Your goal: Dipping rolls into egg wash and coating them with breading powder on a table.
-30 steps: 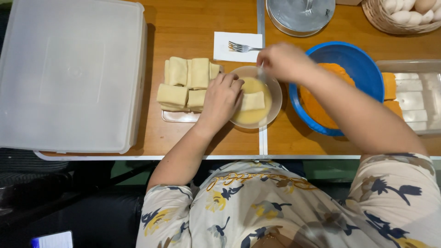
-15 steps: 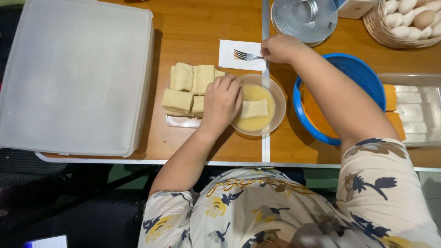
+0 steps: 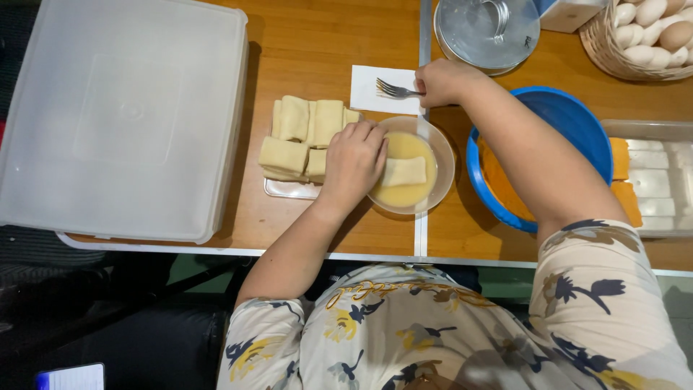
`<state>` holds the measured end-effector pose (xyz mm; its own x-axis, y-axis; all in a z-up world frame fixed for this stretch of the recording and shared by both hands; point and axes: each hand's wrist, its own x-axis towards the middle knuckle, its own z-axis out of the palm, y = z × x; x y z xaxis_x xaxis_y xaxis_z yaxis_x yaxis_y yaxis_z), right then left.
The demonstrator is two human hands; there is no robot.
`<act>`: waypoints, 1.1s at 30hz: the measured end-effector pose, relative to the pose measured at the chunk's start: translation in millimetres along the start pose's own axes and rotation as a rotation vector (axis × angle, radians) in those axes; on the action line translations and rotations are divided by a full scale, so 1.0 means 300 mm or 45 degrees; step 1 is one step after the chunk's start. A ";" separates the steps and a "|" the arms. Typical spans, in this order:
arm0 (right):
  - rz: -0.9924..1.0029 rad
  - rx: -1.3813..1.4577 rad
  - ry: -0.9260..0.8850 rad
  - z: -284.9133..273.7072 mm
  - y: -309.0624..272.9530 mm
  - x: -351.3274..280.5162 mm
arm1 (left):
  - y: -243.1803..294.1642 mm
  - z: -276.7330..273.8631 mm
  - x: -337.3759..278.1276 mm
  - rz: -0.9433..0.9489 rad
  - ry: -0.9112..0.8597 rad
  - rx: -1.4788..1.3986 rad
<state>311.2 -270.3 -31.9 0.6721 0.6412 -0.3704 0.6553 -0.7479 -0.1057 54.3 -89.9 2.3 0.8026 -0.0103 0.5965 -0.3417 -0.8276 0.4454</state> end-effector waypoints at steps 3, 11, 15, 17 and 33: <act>-0.031 -0.015 0.071 0.001 0.014 -0.002 | 0.004 -0.005 0.001 -0.013 -0.010 -0.006; -0.065 -0.028 0.220 -0.197 -0.042 -0.223 | 0.002 -0.009 0.004 -0.010 0.013 -0.019; -0.261 0.078 0.282 -0.263 -0.036 -0.341 | 0.006 -0.025 0.012 -0.018 0.022 -0.011; -0.311 0.099 0.250 -0.275 -0.052 -0.388 | 0.006 -0.033 0.015 -0.010 0.046 -0.009; -0.251 -0.178 0.177 -0.228 -0.150 -0.509 | 0.001 -0.033 0.020 -0.009 0.052 -0.027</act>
<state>202.8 -322.6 92.6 0.5616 0.7966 -0.2239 0.8128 -0.5817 -0.0308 54.1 -84.7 12.8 0.7843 0.0188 0.6201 -0.3470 -0.8153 0.4636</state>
